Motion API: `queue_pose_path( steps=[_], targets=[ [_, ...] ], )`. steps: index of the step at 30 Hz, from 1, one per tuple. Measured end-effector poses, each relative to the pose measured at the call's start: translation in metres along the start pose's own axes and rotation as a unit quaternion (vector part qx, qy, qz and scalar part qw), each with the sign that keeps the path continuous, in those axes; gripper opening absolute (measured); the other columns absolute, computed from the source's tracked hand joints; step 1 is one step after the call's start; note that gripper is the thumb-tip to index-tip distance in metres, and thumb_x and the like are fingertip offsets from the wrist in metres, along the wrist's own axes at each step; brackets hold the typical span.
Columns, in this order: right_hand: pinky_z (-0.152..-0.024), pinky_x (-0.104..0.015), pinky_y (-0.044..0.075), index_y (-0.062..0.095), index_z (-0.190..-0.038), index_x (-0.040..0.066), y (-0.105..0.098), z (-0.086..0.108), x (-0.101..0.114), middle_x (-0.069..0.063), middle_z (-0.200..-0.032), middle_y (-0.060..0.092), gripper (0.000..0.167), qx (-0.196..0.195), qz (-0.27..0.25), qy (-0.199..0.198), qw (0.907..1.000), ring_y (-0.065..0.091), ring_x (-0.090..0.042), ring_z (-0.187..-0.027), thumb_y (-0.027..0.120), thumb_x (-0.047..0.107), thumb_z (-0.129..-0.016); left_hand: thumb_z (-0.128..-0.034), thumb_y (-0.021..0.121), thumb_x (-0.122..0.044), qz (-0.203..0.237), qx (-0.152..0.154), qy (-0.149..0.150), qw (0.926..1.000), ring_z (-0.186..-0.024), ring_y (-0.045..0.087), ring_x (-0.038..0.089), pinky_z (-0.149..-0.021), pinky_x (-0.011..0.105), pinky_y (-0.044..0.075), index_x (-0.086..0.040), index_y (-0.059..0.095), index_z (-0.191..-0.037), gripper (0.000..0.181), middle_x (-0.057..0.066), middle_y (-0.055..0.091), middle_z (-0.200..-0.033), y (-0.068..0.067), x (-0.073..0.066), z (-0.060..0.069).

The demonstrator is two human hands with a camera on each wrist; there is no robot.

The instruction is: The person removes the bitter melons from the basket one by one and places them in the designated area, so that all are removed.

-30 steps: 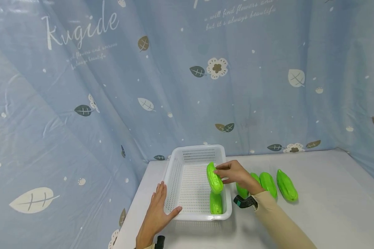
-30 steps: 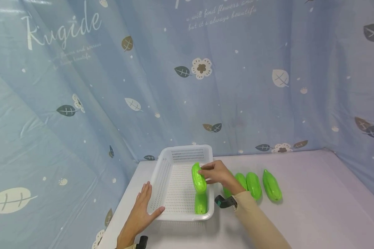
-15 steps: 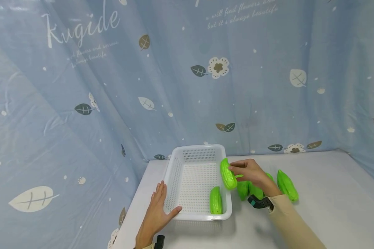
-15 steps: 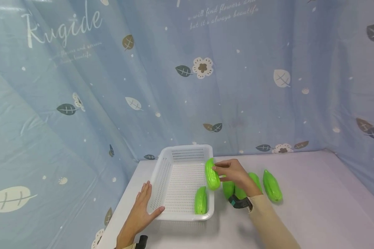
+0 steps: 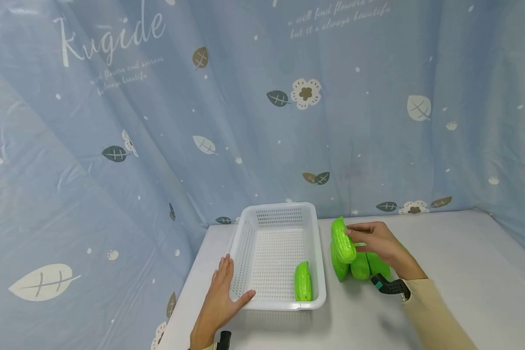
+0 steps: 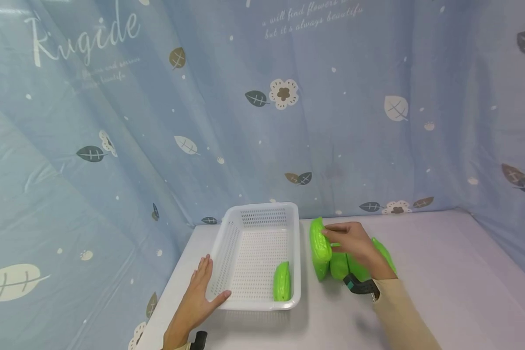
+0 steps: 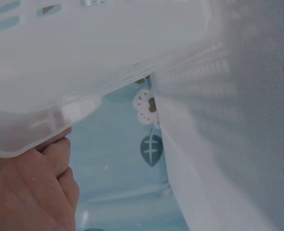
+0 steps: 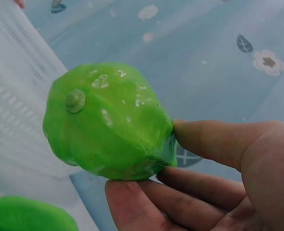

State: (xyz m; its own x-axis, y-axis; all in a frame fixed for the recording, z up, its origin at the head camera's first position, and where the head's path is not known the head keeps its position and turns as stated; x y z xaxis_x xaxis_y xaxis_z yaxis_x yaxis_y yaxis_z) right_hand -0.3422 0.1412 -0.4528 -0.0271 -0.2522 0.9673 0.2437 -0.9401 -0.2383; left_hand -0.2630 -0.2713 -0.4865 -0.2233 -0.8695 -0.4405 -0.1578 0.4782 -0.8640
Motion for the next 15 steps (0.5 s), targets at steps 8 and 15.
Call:
queue_pose_path(
  steps=[8,15],
  targets=[
    [-0.093,-0.039,0.063,0.047,-0.149,-0.010,-0.024,0.009,-0.008,-0.032,-0.154,0.048,0.066,-0.015,0.024,0.007,0.9996,0.067,-0.025,-0.124,0.060,0.037,-0.105,-0.0846,0.071,-0.065,-0.003,0.004,-0.001,1.0000,-0.162,0.016,0.037,-0.126,0.065,0.020,0.001,0.024,-0.163,0.113,0.010,0.016,-0.175,0.001,0.001,0.001],
    [-0.093,-0.039,0.063,0.045,-0.151,-0.009,-0.043,0.017,-0.015,-0.032,-0.156,0.044,0.067,-0.026,0.039,0.012,0.9988,0.067,-0.022,-0.124,0.059,0.038,-0.106,-0.0849,0.071,-0.065,-0.006,0.002,0.006,1.0000,-0.162,0.017,0.038,-0.125,0.066,0.021,0.000,0.024,-0.163,0.112,0.010,0.016,-0.175,0.000,0.000,0.000]
  ],
)
Point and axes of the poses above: each hand's wrist, its own z-axis away from the middle knuckle, its own y-axis out of the palm, x = y × z, the point moved 10 cm from there along -z, towards the middle knuckle
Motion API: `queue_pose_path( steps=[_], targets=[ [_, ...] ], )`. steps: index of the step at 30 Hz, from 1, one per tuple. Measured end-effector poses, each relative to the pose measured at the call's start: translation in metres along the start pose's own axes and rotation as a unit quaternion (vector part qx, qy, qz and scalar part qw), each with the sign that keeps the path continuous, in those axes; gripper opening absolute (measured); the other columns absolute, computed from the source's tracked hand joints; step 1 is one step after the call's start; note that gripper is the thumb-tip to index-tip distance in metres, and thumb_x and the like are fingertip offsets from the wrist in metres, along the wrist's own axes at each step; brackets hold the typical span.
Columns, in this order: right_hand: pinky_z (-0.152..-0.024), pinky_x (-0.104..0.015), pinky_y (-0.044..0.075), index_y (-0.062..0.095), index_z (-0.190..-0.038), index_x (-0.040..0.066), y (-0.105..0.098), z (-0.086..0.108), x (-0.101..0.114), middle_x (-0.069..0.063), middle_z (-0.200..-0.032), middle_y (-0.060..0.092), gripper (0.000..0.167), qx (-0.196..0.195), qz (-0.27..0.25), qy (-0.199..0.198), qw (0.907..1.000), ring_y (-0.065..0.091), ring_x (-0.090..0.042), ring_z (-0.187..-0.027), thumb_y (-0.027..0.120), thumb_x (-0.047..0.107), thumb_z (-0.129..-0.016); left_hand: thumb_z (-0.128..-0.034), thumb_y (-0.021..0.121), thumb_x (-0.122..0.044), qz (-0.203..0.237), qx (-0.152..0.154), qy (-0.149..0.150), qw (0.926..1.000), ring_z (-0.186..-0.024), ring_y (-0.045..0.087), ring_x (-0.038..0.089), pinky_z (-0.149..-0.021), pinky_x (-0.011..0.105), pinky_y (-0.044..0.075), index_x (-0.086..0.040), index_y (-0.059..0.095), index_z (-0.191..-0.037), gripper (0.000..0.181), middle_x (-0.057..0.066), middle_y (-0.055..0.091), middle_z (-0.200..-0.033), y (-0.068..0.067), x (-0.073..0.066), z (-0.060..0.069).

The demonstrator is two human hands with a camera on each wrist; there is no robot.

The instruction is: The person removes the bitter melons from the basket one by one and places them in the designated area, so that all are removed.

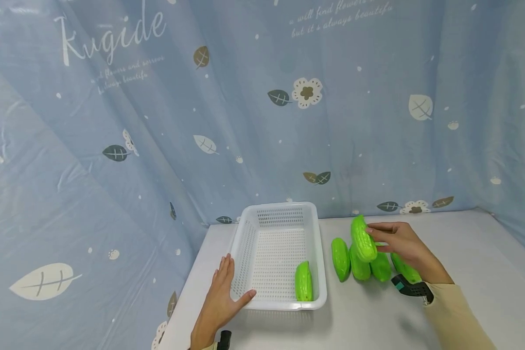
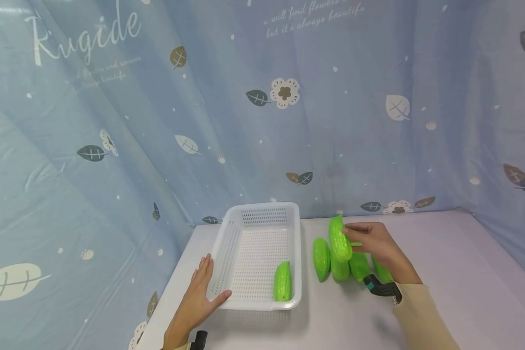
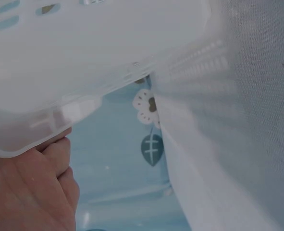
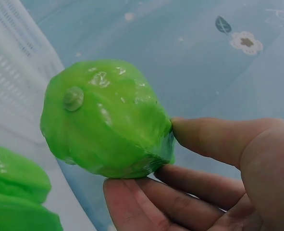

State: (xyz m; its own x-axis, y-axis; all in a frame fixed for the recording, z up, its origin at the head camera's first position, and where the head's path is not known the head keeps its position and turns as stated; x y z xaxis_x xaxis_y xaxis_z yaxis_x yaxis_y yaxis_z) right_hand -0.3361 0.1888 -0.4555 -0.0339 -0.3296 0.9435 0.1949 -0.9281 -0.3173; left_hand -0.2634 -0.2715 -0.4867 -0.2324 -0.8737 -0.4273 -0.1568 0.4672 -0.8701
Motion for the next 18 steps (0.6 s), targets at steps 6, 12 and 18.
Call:
queue_pose_path(
  steps=[6,12,18],
  targets=[
    [-0.092,-0.037,0.063,0.044,-0.151,-0.009,-0.013,0.006,-0.008,-0.033,-0.155,0.045,0.069,-0.008,0.008,0.001,0.9999,0.064,0.007,-0.103,0.059,0.040,-0.105,-0.0858,0.071,-0.065,-0.004,-0.003,0.009,0.9999,-0.161,0.019,0.039,-0.125,0.065,0.022,0.001,0.024,-0.162,0.112,0.011,0.016,-0.175,-0.001,-0.002,0.001],
    [-0.089,-0.034,0.063,0.045,-0.151,-0.010,-0.028,0.013,-0.015,-0.027,-0.151,0.052,0.068,-0.017,0.007,-0.004,0.9998,0.059,0.018,-0.096,0.060,0.038,-0.105,-0.0868,0.068,-0.067,-0.016,0.002,0.015,0.9998,-0.161,0.020,0.040,-0.126,0.064,0.023,0.002,0.025,-0.162,0.111,0.012,0.016,-0.175,-0.002,-0.004,0.000],
    [-0.088,-0.032,0.063,0.043,-0.151,-0.010,-0.041,0.018,-0.026,-0.018,-0.148,0.055,0.068,-0.022,0.023,-0.002,0.9995,0.057,0.021,-0.096,0.059,0.038,-0.106,-0.0883,0.066,-0.068,-0.029,0.003,0.021,0.9993,-0.161,0.020,0.040,-0.125,0.064,0.025,0.003,0.026,-0.161,0.109,0.013,0.016,-0.174,-0.004,-0.006,0.000]
  ],
)
Point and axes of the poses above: each hand's wrist, its own z-axis away from the middle knuckle, its own y-axis out of the palm, x = y × z, the point moved 10 cm from there along -z, towards the middle knuckle
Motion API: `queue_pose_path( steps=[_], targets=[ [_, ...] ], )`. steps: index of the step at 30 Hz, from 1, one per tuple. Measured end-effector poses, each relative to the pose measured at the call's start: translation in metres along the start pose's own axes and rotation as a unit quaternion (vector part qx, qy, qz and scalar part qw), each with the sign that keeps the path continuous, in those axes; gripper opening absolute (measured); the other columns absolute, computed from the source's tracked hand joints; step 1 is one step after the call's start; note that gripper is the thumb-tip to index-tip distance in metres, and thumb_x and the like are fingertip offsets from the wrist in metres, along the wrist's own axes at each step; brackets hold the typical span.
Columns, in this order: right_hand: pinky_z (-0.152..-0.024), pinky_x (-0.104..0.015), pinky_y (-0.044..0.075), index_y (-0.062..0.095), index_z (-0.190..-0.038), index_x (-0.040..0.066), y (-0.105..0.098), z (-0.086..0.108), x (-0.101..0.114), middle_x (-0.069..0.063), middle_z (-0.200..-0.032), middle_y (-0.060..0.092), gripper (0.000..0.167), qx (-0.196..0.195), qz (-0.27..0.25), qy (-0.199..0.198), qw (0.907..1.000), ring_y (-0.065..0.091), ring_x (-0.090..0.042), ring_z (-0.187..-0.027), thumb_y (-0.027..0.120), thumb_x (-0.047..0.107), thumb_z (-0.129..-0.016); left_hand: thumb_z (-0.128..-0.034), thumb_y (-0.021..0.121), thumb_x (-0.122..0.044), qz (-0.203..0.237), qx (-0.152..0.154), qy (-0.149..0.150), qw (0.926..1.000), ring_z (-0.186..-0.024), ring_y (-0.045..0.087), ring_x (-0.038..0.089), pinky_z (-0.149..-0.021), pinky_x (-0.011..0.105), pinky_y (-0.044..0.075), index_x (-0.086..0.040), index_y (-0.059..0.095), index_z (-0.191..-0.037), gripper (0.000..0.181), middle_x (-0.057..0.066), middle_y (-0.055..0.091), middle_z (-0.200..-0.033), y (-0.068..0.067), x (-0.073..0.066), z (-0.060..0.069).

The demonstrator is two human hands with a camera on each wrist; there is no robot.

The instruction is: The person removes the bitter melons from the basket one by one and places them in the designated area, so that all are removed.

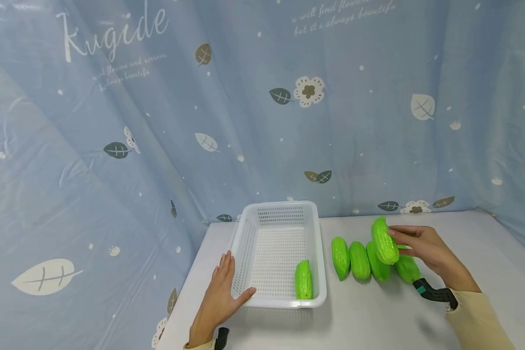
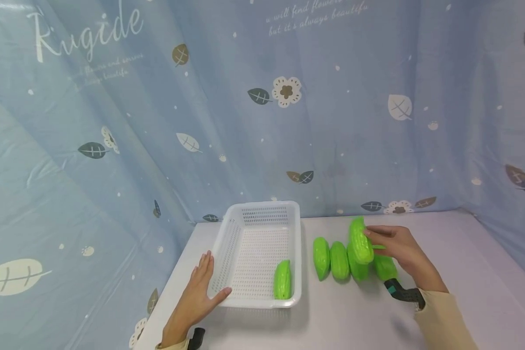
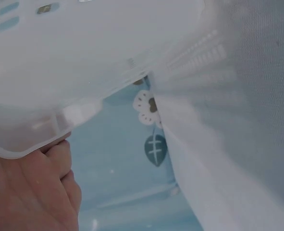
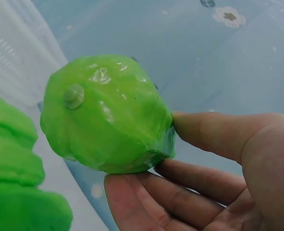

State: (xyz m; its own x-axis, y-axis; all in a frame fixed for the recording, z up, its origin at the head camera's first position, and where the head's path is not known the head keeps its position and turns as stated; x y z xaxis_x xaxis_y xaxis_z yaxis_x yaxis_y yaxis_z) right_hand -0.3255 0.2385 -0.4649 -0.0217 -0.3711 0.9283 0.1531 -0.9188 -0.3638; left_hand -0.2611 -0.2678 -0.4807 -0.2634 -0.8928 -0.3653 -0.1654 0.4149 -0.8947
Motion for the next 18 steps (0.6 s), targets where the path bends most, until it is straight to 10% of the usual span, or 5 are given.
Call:
queue_pose_path(
  steps=[5,13,18],
  targets=[
    [-0.088,-0.032,0.063,0.041,-0.151,-0.012,-0.013,0.003,-0.011,-0.019,-0.148,0.055,0.069,-0.004,0.016,0.003,0.9999,0.056,0.022,-0.095,0.058,0.038,-0.107,-0.0883,0.067,-0.068,0.001,0.003,-0.003,1.0000,-0.161,0.020,0.039,-0.126,0.063,0.024,0.003,0.025,-0.162,0.110,0.012,0.015,-0.175,0.001,0.000,0.000],
    [-0.085,-0.030,0.063,0.038,-0.152,-0.014,-0.038,0.008,-0.035,0.023,-0.118,0.057,0.076,-0.014,0.024,0.028,0.9992,0.054,0.024,-0.093,0.058,0.042,-0.105,-0.0876,0.068,-0.067,0.016,0.008,-0.011,0.9998,-0.162,0.016,0.037,-0.127,0.062,0.020,0.002,0.024,-0.162,0.110,0.010,0.013,-0.175,0.002,0.000,-0.001],
    [-0.084,-0.032,0.064,0.037,-0.152,-0.015,-0.050,0.007,-0.053,-0.010,-0.132,0.067,0.078,-0.025,0.049,0.049,0.9973,0.053,0.023,-0.088,0.056,0.045,-0.106,-0.0874,0.067,-0.068,0.010,0.009,-0.012,0.9998,-0.162,0.016,0.035,-0.127,0.062,0.020,0.001,0.023,-0.163,0.111,0.011,0.015,-0.175,0.003,0.003,0.000]
  ],
)
Point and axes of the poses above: each hand's wrist, its own z-axis away from the middle knuckle, its own y-axis out of the palm, x = y × z, the point moved 10 cm from there along -z, towards the middle knuckle
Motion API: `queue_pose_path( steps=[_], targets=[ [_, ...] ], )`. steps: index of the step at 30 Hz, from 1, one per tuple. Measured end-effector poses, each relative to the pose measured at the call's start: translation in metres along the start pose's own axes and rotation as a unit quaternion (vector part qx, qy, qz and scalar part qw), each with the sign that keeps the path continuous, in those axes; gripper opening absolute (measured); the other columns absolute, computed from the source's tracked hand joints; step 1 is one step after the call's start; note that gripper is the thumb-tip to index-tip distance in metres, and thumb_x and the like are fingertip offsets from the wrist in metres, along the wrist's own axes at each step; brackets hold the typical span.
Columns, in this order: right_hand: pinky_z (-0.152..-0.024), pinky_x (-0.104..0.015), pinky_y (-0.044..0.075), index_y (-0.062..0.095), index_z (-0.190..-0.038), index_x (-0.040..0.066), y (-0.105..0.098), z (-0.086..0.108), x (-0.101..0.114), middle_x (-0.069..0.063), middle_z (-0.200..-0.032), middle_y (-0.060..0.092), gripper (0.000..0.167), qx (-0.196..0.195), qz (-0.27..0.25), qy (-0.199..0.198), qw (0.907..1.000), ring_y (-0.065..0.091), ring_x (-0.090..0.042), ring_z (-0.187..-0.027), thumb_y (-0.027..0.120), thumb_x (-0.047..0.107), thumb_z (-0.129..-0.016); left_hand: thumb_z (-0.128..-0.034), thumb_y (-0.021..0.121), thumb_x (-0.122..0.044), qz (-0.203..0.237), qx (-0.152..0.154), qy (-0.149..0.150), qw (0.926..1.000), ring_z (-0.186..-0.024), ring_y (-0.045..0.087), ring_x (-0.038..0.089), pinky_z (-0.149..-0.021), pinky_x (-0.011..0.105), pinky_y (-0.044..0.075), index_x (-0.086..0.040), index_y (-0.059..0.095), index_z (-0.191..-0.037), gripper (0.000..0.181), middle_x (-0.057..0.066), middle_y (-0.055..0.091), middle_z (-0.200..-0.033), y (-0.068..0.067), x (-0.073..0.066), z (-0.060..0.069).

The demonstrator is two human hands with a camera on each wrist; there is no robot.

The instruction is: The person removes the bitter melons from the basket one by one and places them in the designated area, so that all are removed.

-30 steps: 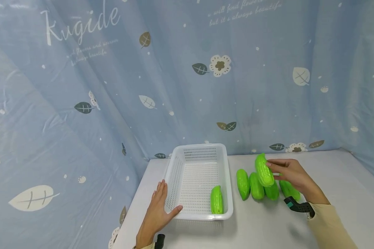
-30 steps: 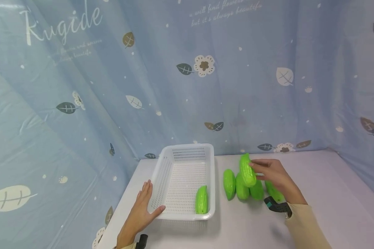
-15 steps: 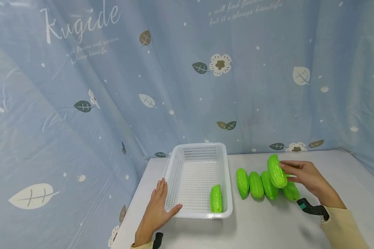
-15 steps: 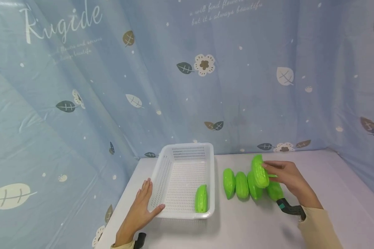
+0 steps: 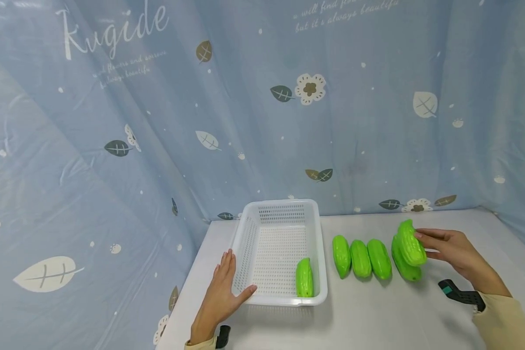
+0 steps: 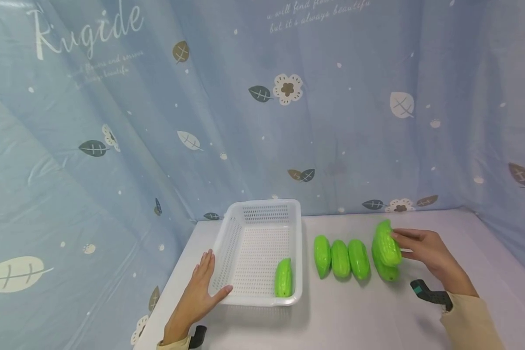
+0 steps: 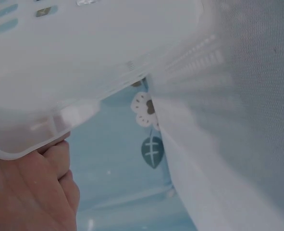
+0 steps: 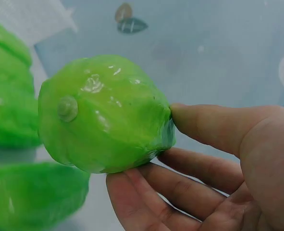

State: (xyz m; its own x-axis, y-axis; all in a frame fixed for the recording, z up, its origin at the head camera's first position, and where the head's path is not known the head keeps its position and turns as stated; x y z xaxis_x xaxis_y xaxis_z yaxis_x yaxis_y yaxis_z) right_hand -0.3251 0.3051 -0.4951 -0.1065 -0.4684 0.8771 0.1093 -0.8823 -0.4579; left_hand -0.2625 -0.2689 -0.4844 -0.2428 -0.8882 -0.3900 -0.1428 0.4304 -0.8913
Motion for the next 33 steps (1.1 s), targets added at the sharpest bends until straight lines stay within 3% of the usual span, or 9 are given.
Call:
queue_pose_path(
  steps=[2,10,15,18,21,24,28,30,33],
  targets=[
    [-0.083,-0.033,0.064,0.036,-0.152,-0.016,-0.004,-0.001,-0.006,-0.028,-0.142,0.059,0.078,-0.005,0.012,0.004,0.9999,0.052,0.023,-0.087,0.054,0.046,-0.106,-0.0872,0.068,-0.068,0.000,0.000,-0.001,1.0000,-0.162,0.016,0.035,-0.127,0.062,0.021,0.001,0.023,-0.163,0.111,0.012,0.015,-0.175,0.001,0.001,0.000],
    [-0.082,-0.031,0.064,0.035,-0.151,-0.018,-0.016,-0.008,-0.034,-0.010,-0.132,0.066,0.080,-0.002,0.018,0.026,0.9995,0.052,0.023,-0.084,0.054,0.046,-0.107,-0.0872,0.068,-0.067,0.008,-0.004,0.001,1.0000,-0.162,0.018,0.037,-0.126,0.062,0.023,0.002,0.025,-0.162,0.111,0.011,0.015,-0.175,0.000,0.000,0.000],
    [-0.082,-0.033,0.064,0.035,-0.150,-0.019,-0.020,-0.012,-0.050,-0.025,-0.136,0.064,0.081,0.009,0.021,0.041,0.9989,0.052,0.022,-0.083,0.052,0.047,-0.107,-0.0870,0.068,-0.067,0.008,-0.009,0.003,0.9999,-0.161,0.019,0.038,-0.126,0.063,0.024,0.002,0.026,-0.162,0.110,0.012,0.018,-0.174,-0.001,-0.001,0.000],
    [-0.085,-0.037,0.064,0.034,-0.151,-0.019,-0.020,-0.014,-0.061,-0.039,-0.148,0.049,0.081,0.019,0.031,0.052,0.9980,0.054,0.019,-0.086,0.050,0.048,-0.107,-0.0866,0.069,-0.067,0.012,-0.010,0.000,0.9999,-0.161,0.019,0.037,-0.127,0.062,0.024,0.002,0.026,-0.162,0.110,0.011,0.017,-0.175,-0.002,-0.001,0.000],
    [-0.087,-0.039,0.063,0.034,-0.151,-0.018,-0.020,-0.015,-0.072,-0.042,-0.154,0.037,0.082,0.025,0.043,0.069,0.9964,0.062,0.005,-0.095,0.048,0.050,-0.107,-0.0862,0.069,-0.067,0.015,-0.009,-0.002,0.9998,-0.162,0.018,0.036,-0.127,0.062,0.023,0.001,0.026,-0.162,0.110,0.010,0.017,-0.175,-0.002,-0.001,0.000],
    [-0.088,-0.041,0.063,0.034,-0.151,-0.018,-0.018,-0.017,-0.080,-0.042,-0.157,0.031,0.082,0.029,0.050,0.075,0.9955,0.068,-0.018,-0.108,0.047,0.050,-0.108,-0.0856,0.070,-0.067,0.017,-0.009,-0.004,0.9998,-0.161,0.019,0.038,-0.126,0.062,0.023,0.001,0.026,-0.162,0.111,0.010,0.018,-0.175,-0.001,-0.001,0.000],
    [-0.089,-0.041,0.063,0.033,-0.151,-0.018,-0.017,-0.019,-0.086,-0.043,-0.158,0.028,0.082,0.030,0.052,0.081,0.9949,0.064,-0.040,-0.121,0.046,0.051,-0.108,-0.0852,0.070,-0.067,0.014,-0.009,-0.007,0.9998,-0.161,0.019,0.037,-0.126,0.062,0.023,0.000,0.026,-0.162,0.111,0.011,0.019,-0.175,0.000,0.000,0.000],
    [-0.088,-0.041,0.063,0.033,-0.151,-0.018,-0.016,-0.019,-0.087,-0.043,-0.158,0.028,0.082,0.031,0.054,0.081,0.9948,0.064,-0.039,-0.120,0.046,0.050,-0.108,-0.0850,0.070,-0.067,0.015,-0.011,-0.008,0.9998,-0.161,0.019,0.037,-0.126,0.062,0.023,0.001,0.026,-0.162,0.111,0.012,0.020,-0.174,0.000,0.000,0.000],
    [-0.087,-0.039,0.063,0.034,-0.150,-0.019,-0.015,-0.019,-0.086,-0.043,-0.156,0.032,0.080,0.034,0.054,0.076,0.9951,0.068,-0.024,-0.112,0.047,0.048,-0.108,-0.0848,0.071,-0.066,0.017,-0.013,-0.008,0.9997,-0.162,0.019,0.036,-0.125,0.063,0.023,0.001,0.027,-0.162,0.111,0.012,0.020,-0.174,-0.001,0.001,0.000]
  ],
)
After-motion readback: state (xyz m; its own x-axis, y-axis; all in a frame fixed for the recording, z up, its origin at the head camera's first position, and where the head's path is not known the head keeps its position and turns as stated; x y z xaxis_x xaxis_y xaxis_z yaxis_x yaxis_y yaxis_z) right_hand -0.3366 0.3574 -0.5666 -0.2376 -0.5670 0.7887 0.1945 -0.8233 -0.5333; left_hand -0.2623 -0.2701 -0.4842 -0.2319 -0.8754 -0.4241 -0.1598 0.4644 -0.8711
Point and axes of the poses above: each hand's wrist, its own z-axis away from the middle knuckle, its own y-axis out of the palm, x = y × z, the point moved 10 cm from there along -z, towards the middle knuckle
